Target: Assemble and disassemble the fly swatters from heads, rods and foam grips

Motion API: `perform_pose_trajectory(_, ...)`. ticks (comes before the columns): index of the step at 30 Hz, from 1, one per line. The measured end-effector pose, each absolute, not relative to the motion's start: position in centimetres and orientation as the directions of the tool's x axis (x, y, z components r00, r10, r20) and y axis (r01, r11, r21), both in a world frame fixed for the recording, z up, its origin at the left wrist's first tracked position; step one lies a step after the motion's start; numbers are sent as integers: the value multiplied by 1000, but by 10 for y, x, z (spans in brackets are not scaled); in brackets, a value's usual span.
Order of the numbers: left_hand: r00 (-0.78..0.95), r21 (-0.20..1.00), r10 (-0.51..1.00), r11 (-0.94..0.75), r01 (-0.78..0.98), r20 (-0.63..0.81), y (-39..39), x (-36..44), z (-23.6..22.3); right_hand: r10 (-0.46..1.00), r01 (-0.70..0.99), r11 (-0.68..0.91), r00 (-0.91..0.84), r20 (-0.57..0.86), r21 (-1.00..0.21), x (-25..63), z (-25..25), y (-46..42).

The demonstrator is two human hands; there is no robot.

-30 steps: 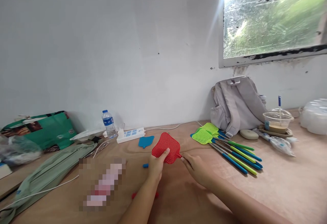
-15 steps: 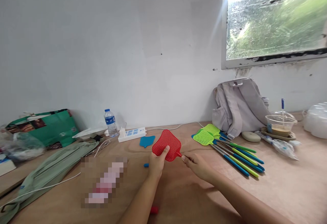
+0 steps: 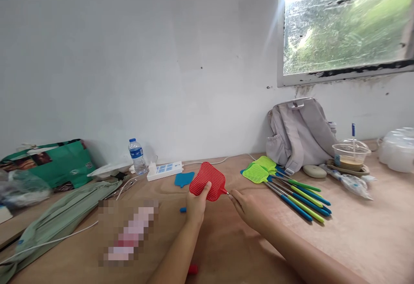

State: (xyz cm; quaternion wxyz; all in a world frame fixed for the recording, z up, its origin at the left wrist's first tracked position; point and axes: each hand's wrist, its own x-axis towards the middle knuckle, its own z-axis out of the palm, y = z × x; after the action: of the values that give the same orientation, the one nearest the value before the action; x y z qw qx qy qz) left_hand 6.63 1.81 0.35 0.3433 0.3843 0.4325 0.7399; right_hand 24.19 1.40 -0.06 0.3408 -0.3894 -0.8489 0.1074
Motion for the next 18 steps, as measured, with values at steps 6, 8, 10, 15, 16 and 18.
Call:
perform_pose_trajectory(6, -490, 907, 841, -367, -204, 230, 19, 68, 2, 817, 525, 576, -395, 420, -627, 236, 5, 10)
perform_pose_trajectory(8, -491, 907, 842, -363, -213, 222, 19, 67, 4, 837, 365, 503, -430, 338, -783, 234, 7, 11)
perform_pose_trajectory(10, -517, 904, 829, -368, -217, 213, 20, 61, 9, 844, 206, 303, -512, 162, -930, 237, 8, 14)
perform_pose_trajectory(15, -732, 882, 663, -427, -198, 157, 25, 16, 29, 810, 162, -28, -574, -117, -986, 259, 8, 27)
perform_pose_trajectory(16, -756, 886, 640, -422, -193, 140, 26, 6, 31, 834, 142, -10, -544, -87, -990, 263, 9, 29)
perform_pose_trajectory(18, -774, 905, 626, -379, -193, 98, 27, -11, 32, 881, 60, 53, -472, 19, -997, 268, 11, 30)
